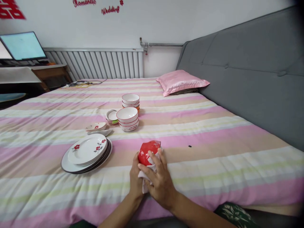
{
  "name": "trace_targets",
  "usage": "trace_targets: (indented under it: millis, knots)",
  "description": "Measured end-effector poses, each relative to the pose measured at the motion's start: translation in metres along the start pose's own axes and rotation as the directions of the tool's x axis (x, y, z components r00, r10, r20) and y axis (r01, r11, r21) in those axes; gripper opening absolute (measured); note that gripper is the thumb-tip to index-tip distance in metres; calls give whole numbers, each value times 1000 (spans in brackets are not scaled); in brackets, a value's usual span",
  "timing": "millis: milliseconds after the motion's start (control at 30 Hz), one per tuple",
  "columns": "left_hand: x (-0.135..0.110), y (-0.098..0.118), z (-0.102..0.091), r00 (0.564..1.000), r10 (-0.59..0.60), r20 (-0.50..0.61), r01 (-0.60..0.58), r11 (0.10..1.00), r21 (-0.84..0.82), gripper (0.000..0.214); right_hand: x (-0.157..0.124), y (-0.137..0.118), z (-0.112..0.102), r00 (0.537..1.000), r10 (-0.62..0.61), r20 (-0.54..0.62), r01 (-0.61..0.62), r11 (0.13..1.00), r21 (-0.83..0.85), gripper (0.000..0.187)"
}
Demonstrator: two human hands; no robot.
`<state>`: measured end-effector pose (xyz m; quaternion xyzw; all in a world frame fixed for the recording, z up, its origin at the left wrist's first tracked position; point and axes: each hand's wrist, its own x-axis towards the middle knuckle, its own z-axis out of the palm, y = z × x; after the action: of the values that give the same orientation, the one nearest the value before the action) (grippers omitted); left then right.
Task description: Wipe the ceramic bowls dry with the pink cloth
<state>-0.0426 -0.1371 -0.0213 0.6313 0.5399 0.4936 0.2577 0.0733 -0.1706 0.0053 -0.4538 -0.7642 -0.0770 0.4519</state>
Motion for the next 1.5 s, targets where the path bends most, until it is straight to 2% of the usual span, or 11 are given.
trace_targets:
  millis: [167,400,567,667,767,867,933,1000,1067,1300,1500]
  knots:
    - [0,2,-2,991,121,56,-124,990,60,52,11,8,-4,999,-53,8,53,998,-44,41]
    - [-3,11,4,945,307,115,-323,932,166,83,35,14,-22,982,191,5,-191,982,2,36]
    - [-5,11,7,918,381,108,-396,885,243,90,53,39,-31,908,407,100,-419,890,181,30]
    - [-5,11,6,862,491,126,-507,829,238,93,61,57,-32,792,567,225,-609,705,364,24]
    - [-5,9,5,831,537,145,-556,801,221,94,68,68,-30,582,693,425,-775,315,548,30]
    - [-4,8,4,833,535,140,-553,806,211,95,76,75,-31,411,758,506,-740,-45,671,32]
    - [-3,7,3,854,503,136,-521,830,201,94,82,78,-36,349,812,468,-649,-151,746,28]
    - [-2,8,2,882,449,142,-470,861,193,93,88,78,-46,315,842,438,-583,-192,789,27]
    - [-2,8,2,903,403,147,-426,885,191,93,92,74,-58,330,837,436,-565,-194,802,28]
    - [-2,8,3,900,410,151,-432,885,172,92,96,39,-90,513,732,448,-589,-80,804,37]
    - [-2,6,3,890,438,126,-454,876,162,94,90,36,-82,587,689,425,-588,2,809,52]
